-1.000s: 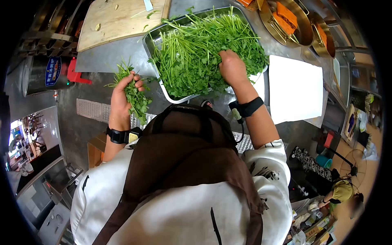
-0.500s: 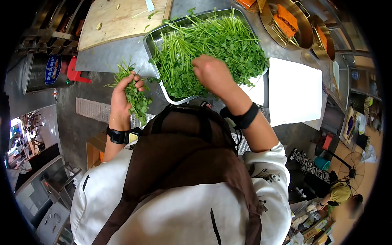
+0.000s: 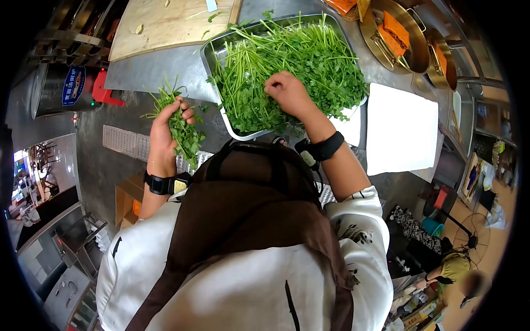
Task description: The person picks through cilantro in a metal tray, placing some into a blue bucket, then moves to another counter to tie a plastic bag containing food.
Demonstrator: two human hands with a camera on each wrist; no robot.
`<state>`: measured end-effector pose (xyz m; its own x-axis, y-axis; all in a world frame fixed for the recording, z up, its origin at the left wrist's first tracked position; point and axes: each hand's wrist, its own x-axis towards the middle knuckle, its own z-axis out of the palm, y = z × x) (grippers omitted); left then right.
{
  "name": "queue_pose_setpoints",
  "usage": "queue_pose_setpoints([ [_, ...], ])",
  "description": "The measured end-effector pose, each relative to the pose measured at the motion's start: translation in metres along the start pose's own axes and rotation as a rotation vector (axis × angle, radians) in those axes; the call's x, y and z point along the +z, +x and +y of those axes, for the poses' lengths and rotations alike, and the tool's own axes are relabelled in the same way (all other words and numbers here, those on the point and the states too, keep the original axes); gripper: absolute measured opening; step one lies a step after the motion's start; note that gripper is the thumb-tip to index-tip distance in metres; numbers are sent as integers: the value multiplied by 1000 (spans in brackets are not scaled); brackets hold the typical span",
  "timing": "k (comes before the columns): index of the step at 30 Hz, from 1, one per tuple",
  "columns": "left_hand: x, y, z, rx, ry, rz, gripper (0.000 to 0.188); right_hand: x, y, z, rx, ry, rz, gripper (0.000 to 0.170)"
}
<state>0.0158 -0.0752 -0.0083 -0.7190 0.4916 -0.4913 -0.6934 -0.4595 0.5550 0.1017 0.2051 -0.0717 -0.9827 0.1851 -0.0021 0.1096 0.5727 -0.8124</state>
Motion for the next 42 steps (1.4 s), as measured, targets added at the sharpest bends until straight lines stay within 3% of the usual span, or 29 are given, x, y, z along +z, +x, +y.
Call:
queue_pose_setpoints([
  [3,1,0,0,4,12,-4,14,-14,3,-6,286,618,9,6],
  [4,2,0,0,4,12,-5,14,-18,3,-12,286,618,9,6],
  [6,5,1,0,-4,8,-13,15,-25,3,-17,293,900,-22,6],
  [11,11,4,-1,-26,10,-47,15,-29,6,-20,382,886,63,8],
  [14,15,4,-2,-38,29,-50,15,-34,5,-15,373,1020,50,8],
  [18,21,4,-9,-92,103,-38,15,-44,1,-10,218,1095,30,7],
  [22,23,10,-22,-211,122,-97,31,-56,-1,-27,155,1133,61,6],
  [24,28,13,-30,-240,123,-100,33,-54,-5,-49,145,1043,47,7],
  [26,29,18,-39,-393,154,-243,30,-41,-14,-65,135,956,32,8],
  [28,27,24,-50,-470,97,-264,27,-25,-27,-77,39,521,-197,3],
  [30,27,30,-57,-559,150,-381,27,-12,-34,-91,-380,190,-241,5],
  [31,41,21,-60,-486,300,-47,26,-6,-39,-95,-376,191,-238,5],
  [33,33,27,-66,-524,311,-71,25,5,-47,-96,-576,-145,-302,9],
  [37,40,23,-63,-514,349,-46,24,5,-53,-88,-615,-59,-203,15],
  [40,29,27,-62,-486,366,-20,24,-6,-53,-76,-451,108,-172,18],
  [42,19,32,-65,-496,370,-53,24,0,-41,-47,-285,90,72,23],
])
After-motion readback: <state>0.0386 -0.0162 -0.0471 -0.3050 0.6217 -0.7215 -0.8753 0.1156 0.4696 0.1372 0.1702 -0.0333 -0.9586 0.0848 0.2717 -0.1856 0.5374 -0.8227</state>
